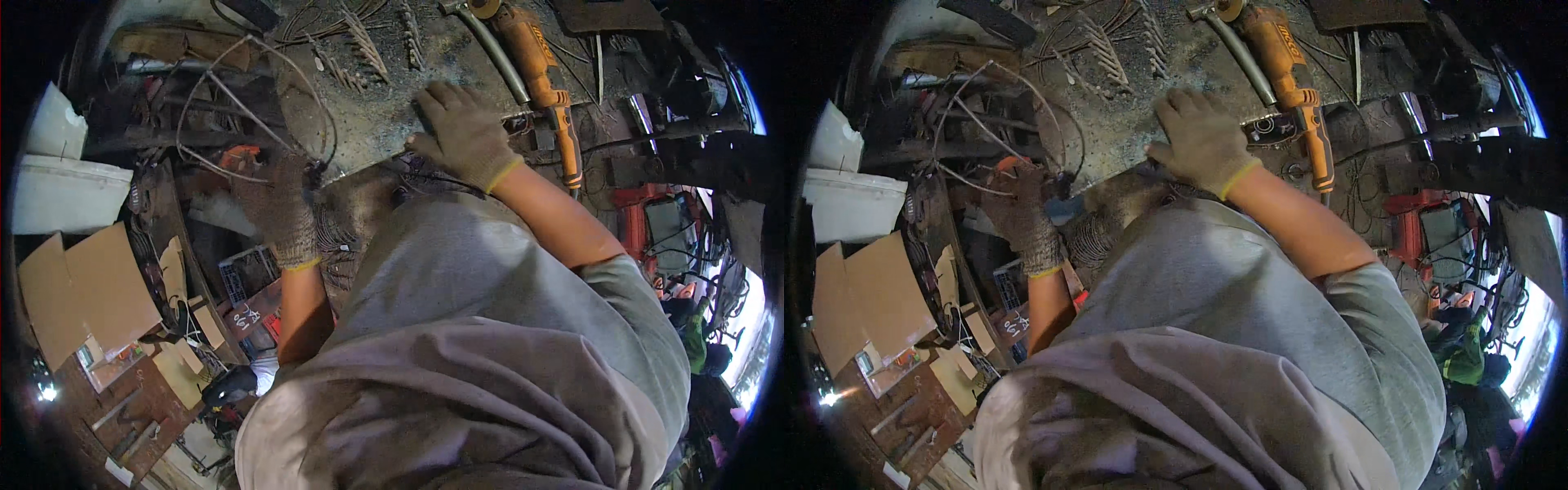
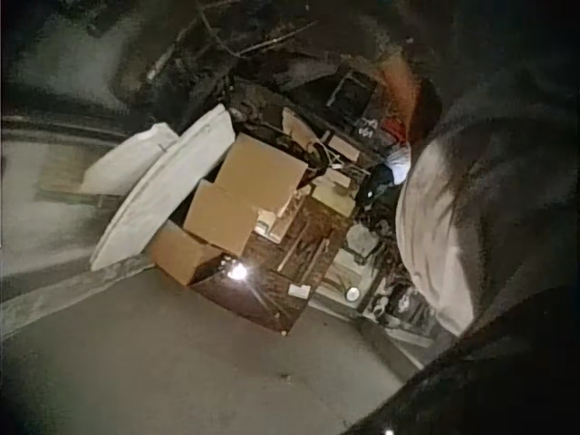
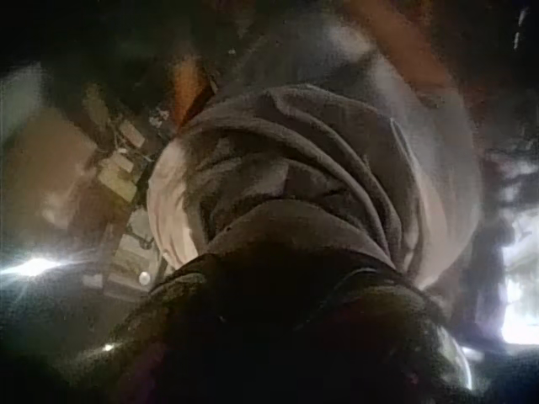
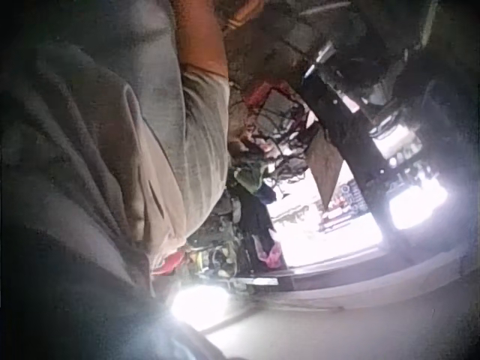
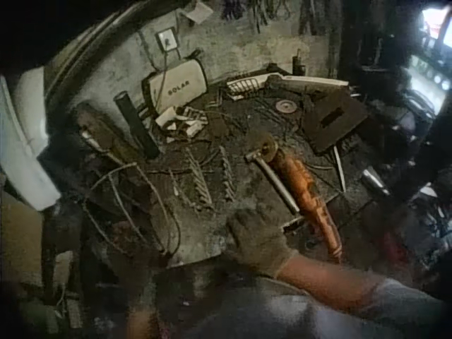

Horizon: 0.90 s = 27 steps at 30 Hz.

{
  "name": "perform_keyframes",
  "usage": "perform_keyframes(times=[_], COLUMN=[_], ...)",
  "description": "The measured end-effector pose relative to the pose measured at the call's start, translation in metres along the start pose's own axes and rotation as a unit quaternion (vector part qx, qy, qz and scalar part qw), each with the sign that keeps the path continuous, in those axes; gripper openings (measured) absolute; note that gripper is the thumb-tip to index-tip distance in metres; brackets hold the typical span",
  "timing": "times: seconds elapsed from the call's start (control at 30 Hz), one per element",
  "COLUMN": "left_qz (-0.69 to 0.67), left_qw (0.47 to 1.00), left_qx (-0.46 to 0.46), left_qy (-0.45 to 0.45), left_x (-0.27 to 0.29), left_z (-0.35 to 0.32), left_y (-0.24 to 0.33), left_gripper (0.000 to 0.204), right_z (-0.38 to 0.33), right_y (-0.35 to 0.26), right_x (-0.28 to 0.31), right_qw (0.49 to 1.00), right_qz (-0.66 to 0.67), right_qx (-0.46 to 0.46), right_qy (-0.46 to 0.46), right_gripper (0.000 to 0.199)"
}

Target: The person assembles a metal structure by striking it with a hammer, positioning metal rods by hand, and welding components together using a welding tool.

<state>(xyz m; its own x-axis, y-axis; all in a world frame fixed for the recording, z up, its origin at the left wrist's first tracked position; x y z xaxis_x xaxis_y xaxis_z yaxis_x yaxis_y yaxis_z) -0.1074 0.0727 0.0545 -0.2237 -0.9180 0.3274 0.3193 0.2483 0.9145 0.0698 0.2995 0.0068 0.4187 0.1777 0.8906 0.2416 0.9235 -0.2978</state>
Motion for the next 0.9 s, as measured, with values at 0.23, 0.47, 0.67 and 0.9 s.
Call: perform_keyframes(times=[0.23, 0.47, 0.67, 0.9], left_qz=[0.399, -0.166, -0.032, -0.125], left_qw=[0.841, 0.919, 0.886, 0.877], left_qx=[-0.345, -0.029, -0.219, -0.093], left_qy=[-0.123, -0.357, -0.408, -0.455], left_x=[-0.007, -0.092, -0.125, -0.132], left_z=[0.007, 0.02, 0.034, 0.032], left_y=[-0.027, 0.012, -0.012, -0.03], left_gripper=[0.064, 0.049, 0.047, 0.039], right_z=[0.015, 0.001, 0.007, 0.019], right_y=[-0.033, -0.038, -0.029, -0.027], right_x=[-0.006, -0.018, -0.029, -0.024], right_qw=[0.956, 0.97, 0.961, 0.952], right_qz=[0.262, 0.122, 0.084, 0.085], right_qx=[-0.13, -0.173, -0.264, -0.291], right_qy=[-0.001, 0.119, -0.005, -0.036], right_gripper=[0.061, 0.066, 0.057, 0.051])
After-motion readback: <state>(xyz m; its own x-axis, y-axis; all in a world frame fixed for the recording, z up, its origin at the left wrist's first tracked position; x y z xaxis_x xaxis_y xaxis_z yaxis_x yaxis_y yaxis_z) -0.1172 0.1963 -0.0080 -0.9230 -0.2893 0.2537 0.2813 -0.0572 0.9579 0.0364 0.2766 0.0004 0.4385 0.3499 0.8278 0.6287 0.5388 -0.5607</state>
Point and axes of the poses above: each hand's wrist, its own z-axis towards the middle knuckle, its own x-axis out of the back of the hand, y = z × x, the point moved 2 cm from there along z, towards the middle knuckle, and after that the axes turned 4 degrees about x, right-handed, at the moved point
